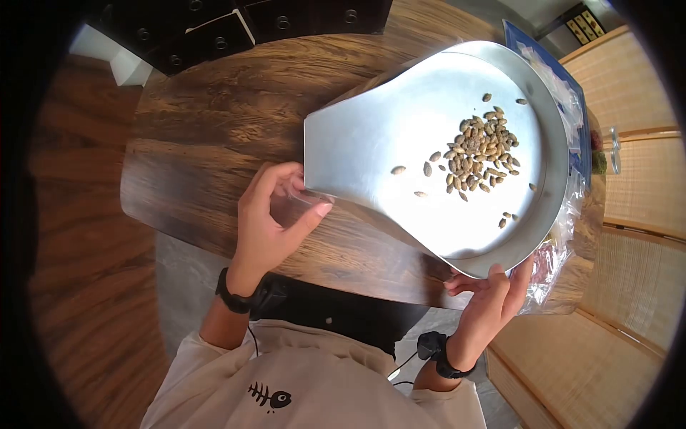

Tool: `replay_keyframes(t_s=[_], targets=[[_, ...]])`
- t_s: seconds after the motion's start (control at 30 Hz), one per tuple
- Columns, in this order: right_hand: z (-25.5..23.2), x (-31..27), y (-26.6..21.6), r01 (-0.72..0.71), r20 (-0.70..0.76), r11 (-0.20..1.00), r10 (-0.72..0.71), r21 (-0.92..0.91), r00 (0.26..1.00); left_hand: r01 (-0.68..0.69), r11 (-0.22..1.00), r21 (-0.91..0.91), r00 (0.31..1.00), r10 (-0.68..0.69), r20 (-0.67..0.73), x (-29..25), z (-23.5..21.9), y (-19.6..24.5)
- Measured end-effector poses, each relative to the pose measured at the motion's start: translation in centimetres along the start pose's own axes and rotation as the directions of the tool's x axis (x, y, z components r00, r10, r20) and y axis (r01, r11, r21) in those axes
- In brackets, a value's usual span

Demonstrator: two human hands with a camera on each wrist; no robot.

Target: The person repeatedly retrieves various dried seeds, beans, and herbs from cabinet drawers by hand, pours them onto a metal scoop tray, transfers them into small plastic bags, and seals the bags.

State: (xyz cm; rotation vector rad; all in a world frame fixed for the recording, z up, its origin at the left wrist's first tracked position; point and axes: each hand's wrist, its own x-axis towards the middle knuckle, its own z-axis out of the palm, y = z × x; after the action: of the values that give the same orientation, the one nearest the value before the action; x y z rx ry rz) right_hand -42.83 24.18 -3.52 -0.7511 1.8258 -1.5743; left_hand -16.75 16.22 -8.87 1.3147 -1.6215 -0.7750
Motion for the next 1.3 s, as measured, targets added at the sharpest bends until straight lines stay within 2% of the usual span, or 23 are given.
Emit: replay_keyframes(t_s=[0.1,0.17,0.3,0.7,0.9,0.97,1.1,1.17,1.3], targets=[[-0.5,0.0,0.6,0.01,0.038,1.0,-0.011,0.014,0.999,-0.011,1.0,-0.025,1.0,0.011,0.008,-0.1,0.0,-0.1],[-0.3,0.0,0.9,0.049,-0.018,0.999,-0.049,0.005,0.999,-0.025,0.999,-0.034,0.999,0.026,0.019,-0.1,0.0,-0.3],[-1.1,0.2,1.3,0.031,0.004,0.999,-0.031,0.008,1.0,-0.057,0.998,-0.032,0.998,0.058,0.037,0.0,0.0,-0.5],[-1.0,0.0,0.5,0.114,-0.04,0.992,-0.116,-0.05,0.992,-0.087,0.996,-0.037,0.995,0.089,0.044,0.0,-0.1,-0.3],[-0.8,0.0,0.1,0.202,0.005,0.978,-0.202,-0.046,0.979,-0.084,0.995,-0.05,0.996,0.086,0.034,-0.1,-0.1,-0.3],[-0.3,-0.2,0.0,0.244,-0.052,0.967,-0.248,-0.072,0.967,-0.084,0.996,-0.035,0.995,0.085,0.045,-0.1,-0.1,-0.3],[0.0,-0.1,0.0,0.279,-0.058,0.958,-0.282,-0.064,0.958,-0.084,0.996,-0.027,0.995,0.085,0.048,-0.2,-0.1,-0.4],[0.1,-0.2,-0.1,0.286,-0.072,0.954,-0.293,-0.095,0.953,-0.125,0.992,0.002,0.991,0.125,0.048,-0.1,-0.2,-0.3],[0.1,-0.2,-0.3,0.298,-0.075,0.946,-0.308,-0.129,0.948,-0.081,0.997,-0.012,0.994,0.082,0.078,-0.3,-0.2,-0.5]])
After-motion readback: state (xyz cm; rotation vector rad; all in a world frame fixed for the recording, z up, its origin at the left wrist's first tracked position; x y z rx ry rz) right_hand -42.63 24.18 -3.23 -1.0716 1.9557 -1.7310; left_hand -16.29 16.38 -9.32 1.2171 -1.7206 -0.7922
